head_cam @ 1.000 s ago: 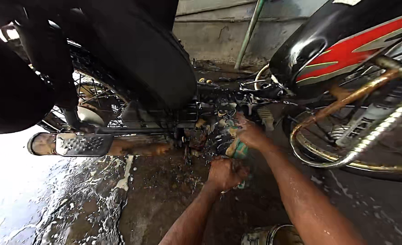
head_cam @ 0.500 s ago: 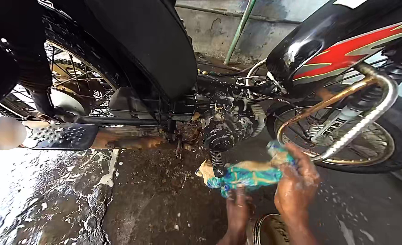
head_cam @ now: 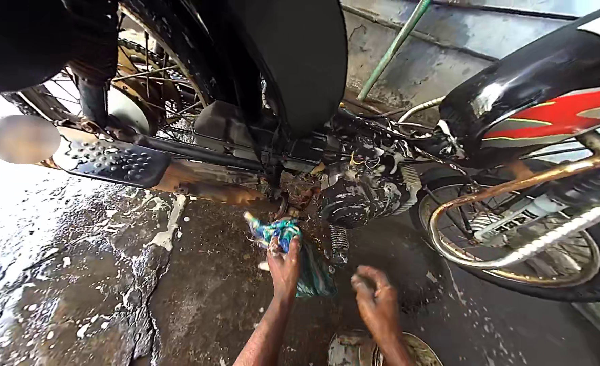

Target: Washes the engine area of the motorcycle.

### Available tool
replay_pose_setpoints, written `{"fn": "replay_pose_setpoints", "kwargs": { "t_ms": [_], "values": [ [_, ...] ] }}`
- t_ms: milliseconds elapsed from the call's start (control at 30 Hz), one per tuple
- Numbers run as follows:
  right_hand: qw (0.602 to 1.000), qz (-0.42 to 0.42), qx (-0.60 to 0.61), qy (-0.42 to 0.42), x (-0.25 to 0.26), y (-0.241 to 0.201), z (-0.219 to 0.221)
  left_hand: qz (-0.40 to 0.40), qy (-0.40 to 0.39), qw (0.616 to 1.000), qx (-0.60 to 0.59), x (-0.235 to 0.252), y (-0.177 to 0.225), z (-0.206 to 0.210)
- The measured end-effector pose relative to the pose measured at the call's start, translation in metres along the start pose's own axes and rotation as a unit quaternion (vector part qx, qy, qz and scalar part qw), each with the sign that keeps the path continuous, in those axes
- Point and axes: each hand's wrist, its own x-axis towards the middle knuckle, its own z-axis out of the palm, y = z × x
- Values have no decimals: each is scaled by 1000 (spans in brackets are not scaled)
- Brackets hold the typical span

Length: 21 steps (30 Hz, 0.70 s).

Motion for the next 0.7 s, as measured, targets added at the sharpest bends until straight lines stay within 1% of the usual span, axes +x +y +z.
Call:
{"fn": "replay_pose_setpoints", "kwargs": {
  "t_ms": [67,100,167,200,233,300,333,367,433,533,600,700],
  "values": [
    [993,-85,-17,81,33,-30,-10,77,-39,996,20,6,33,10],
    [988,-107,-24,107,49,-44,-10,132,-55,989,48,8,49,16],
    [987,-105,-31,116,73,-65,0,242,-64,963,101,13,79,27],
    [989,-92,-35,107,81,-69,11,285,-63,951,103,17,91,32],
    [991,-73,-53,94,85,-74,24,306,-69,945,90,20,103,36],
    [987,-28,-146,60,81,-88,45,289,-113,949,53,26,118,42],
    [981,-21,-191,42,78,-91,50,273,-147,950,49,28,119,46],
    [979,-21,-202,30,77,-92,51,258,-182,947,55,31,117,51],
    [983,-38,-179,26,74,-88,52,246,-240,934,92,43,107,71],
    [991,-21,-129,24,74,-86,57,206,-313,907,192,72,90,106],
    [993,-32,-106,42,74,-82,61,201,-321,898,226,87,92,120],
    [995,-27,-89,41,74,-84,59,189,-328,900,218,103,105,132]
  ]
}}
